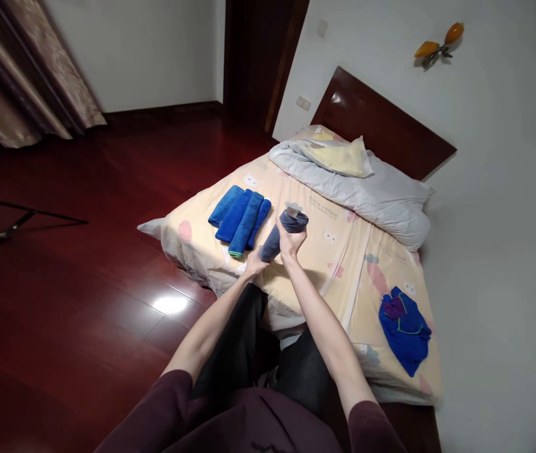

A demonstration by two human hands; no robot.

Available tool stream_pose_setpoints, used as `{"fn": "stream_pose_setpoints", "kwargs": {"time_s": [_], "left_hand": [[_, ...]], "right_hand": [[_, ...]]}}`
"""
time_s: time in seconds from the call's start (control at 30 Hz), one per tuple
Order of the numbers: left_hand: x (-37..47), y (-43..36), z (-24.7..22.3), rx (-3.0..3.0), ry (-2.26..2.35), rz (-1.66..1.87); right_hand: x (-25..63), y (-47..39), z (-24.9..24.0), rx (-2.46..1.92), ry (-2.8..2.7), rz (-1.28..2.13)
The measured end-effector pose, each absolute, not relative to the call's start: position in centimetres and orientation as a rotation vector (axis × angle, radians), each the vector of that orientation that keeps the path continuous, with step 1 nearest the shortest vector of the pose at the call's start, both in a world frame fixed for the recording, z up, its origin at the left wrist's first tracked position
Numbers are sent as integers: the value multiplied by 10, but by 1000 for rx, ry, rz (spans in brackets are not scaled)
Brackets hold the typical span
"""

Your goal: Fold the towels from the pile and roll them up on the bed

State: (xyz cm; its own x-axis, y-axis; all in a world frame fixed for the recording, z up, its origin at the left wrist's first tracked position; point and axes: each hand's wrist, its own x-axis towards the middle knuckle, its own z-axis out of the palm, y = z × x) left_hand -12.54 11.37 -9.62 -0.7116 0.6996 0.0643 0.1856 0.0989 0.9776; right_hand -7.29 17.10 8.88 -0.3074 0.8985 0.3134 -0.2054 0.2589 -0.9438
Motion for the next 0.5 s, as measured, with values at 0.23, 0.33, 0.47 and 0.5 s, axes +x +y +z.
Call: {"fn": "stream_pose_setpoints", "kwargs": {"time_s": [0.23,0.33,0.47,0.5], "left_hand": [[-134,122,-116,858,1995,1643],[-134,120,-126,851,2019,1598],[-135,118,-139,835,2029,1568],[-135,118,-141,829,2031,1561]], "right_hand": [[-89,186,73,-807,-1441,1260],[-92,190,65,-859,-1471,1237],[-96,191,52,-885,-1498,1231],[-96,191,49,-894,-1511,1231]]}}
